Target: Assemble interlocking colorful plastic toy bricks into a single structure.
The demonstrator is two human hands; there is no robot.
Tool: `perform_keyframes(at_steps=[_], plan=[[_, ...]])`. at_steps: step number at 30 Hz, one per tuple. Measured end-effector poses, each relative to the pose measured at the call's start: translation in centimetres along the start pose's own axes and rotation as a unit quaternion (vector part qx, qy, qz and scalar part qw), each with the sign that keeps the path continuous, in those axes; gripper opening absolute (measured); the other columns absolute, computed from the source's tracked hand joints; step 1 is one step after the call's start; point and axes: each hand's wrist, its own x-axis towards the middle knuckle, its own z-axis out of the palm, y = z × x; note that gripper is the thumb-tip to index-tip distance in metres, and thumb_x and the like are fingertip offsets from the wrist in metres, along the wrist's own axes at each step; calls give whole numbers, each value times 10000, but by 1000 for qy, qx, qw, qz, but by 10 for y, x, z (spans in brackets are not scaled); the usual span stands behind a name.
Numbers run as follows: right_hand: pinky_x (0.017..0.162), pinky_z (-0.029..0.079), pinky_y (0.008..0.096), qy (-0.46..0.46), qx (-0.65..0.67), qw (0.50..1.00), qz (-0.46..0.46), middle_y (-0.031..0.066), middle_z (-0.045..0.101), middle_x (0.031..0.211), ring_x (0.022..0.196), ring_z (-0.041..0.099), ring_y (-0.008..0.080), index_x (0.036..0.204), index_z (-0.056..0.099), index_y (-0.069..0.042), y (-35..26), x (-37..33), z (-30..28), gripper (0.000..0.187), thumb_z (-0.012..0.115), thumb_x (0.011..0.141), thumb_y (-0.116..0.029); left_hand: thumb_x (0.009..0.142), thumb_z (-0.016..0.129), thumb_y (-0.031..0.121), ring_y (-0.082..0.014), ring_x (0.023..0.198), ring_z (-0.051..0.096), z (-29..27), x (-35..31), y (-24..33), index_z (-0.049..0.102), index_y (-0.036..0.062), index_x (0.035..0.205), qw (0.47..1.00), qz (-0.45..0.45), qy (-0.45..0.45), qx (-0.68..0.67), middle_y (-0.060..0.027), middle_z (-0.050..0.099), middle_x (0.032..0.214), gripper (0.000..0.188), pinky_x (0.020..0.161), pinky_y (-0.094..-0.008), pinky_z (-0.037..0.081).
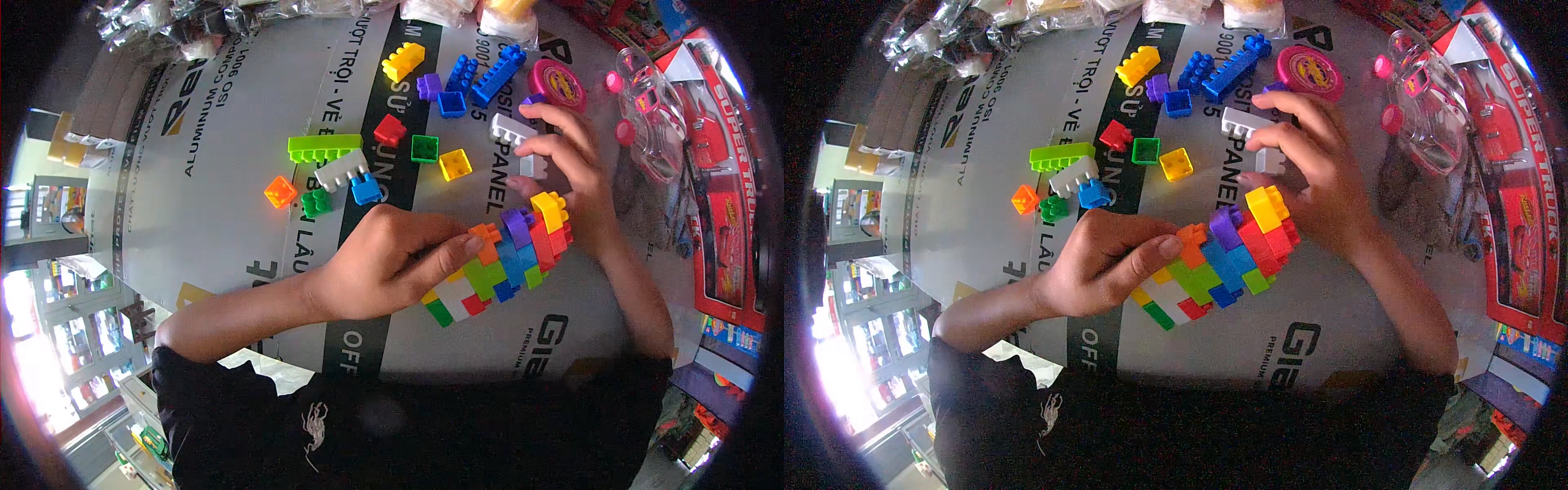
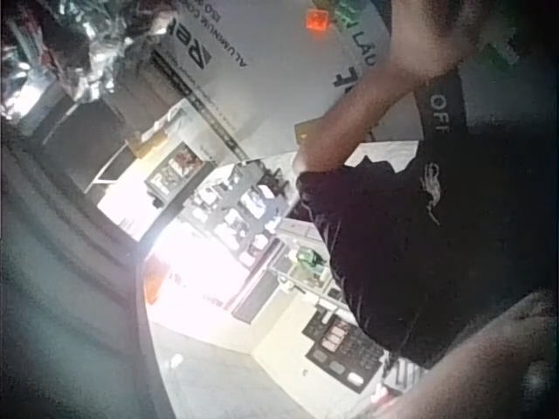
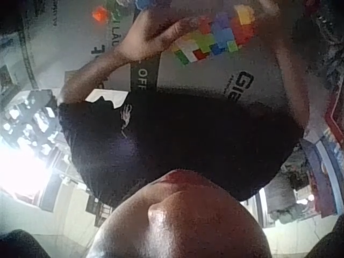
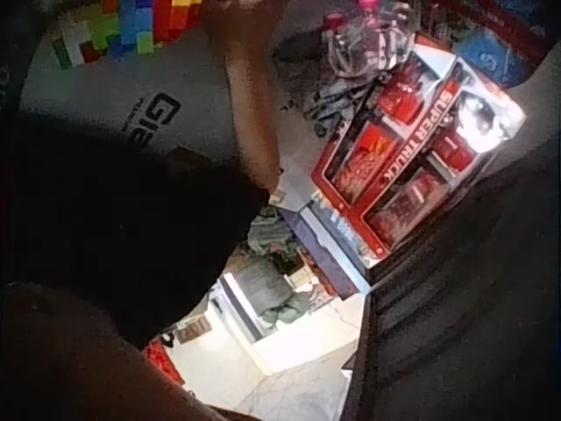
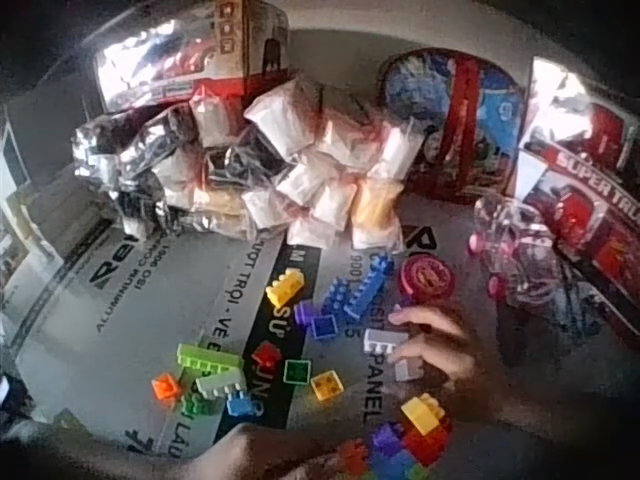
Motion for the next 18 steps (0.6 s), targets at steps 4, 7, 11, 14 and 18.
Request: perform_keyframes(at_steps=[4, 7, 11, 14, 18], plan=[[866, 411, 369, 18, 25, 999, -37, 83, 581, 1033, 1016, 521, 281, 817, 585, -63, 1, 2, 4, 217, 727, 658, -100, 933, 473, 246, -135, 581, 531, 3, -1, -2, 595, -52, 962, 1000, 8, 15, 10, -105, 590, 687, 323, 543, -278, 440], [773, 451, 318, 37, 52, 997, -31, 68, 610, 895, 866, 577, 223, 824, 594, -40, 1, 0, -1, 160, 698, 708, -80, 914, 500, 205, -208, 478, 552, 7, 2, -3, 613, -30, 875, 997, 47, 57, -1, -117, 536, 549, 264, 487, -317, 445], [671, 445, 241, 61, 174, 980, 72, 46, 612, 820, 753, 569, 109, 867, 611, -12, -4, -1, -6, 95, 638, 796, -69, 930, 484, 239, -114, 598, 518, 1, 1, -1, 604, -49, 983, 1000, -18, -4, 0, -97, 589, 690, 317, 553, -275, 436], [667, 443, 237, 60, 128, 989, 40, 41, 613, 822, 757, 574, 105, 888, 616, -14, -6, 9, -14, 92, 622, 810, -63, 928, 490, 245, -109, 605, 518, 4, 1, -4, 604, -51, 983, 1000, -11, 13, -3, -100, 592, 698, 322, 554, -272, 434], [749, 466, 305, 49, 42, 992, -107, 73, 626, 900, 871, 604, 195, 902, 623, -18, -5, 52, -13, 139, 633, 772, -68, 931, 486, 238, -106, 613, 517, 1, 0, 0, 603, -54, 985, 1000, -3, 20, 0, -99, 597, 708, 319, 559, -270, 435]])
